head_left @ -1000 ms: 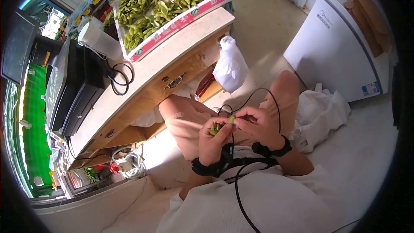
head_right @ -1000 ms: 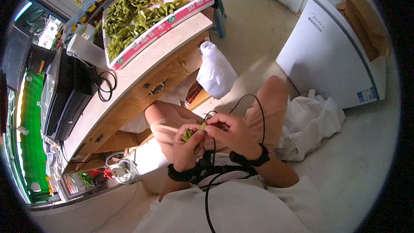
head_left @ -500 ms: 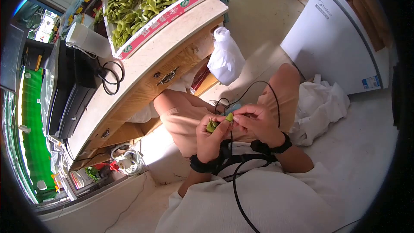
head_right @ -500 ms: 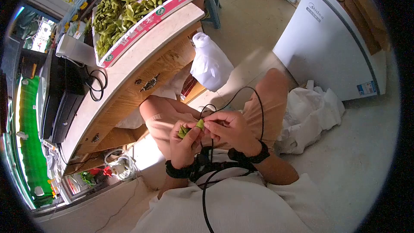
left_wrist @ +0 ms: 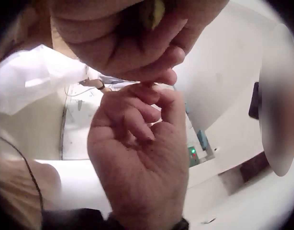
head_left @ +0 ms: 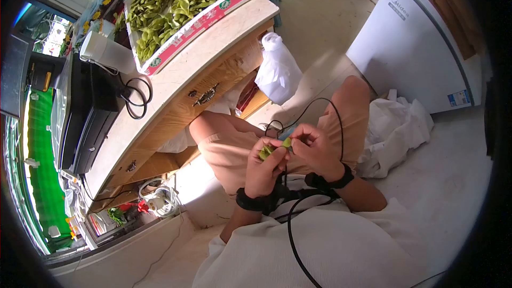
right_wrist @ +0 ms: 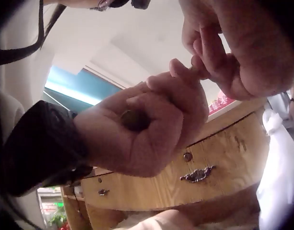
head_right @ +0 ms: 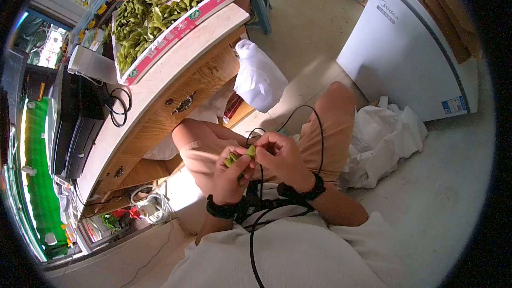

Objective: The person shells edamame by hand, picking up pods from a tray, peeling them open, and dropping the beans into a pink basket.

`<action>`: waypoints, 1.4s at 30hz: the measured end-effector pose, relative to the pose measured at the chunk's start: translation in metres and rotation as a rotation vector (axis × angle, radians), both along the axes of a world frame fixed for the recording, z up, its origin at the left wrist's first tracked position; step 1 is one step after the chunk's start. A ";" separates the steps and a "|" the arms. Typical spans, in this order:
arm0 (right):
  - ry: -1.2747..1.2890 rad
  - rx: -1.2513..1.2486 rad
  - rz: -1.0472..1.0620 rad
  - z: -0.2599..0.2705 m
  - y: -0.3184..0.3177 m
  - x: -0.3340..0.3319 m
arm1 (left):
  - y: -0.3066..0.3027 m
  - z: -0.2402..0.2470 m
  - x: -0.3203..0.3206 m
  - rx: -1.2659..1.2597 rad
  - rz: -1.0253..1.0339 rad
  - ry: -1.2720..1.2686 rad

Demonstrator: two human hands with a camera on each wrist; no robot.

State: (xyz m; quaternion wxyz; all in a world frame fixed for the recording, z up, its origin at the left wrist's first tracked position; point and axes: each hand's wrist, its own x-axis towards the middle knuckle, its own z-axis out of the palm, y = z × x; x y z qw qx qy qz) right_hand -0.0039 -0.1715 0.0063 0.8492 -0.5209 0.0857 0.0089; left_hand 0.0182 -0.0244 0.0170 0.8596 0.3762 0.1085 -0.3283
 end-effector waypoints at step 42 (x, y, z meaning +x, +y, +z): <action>0.214 0.089 0.257 0.007 -0.018 0.001 | 0.005 0.003 -0.001 0.816 0.098 -0.663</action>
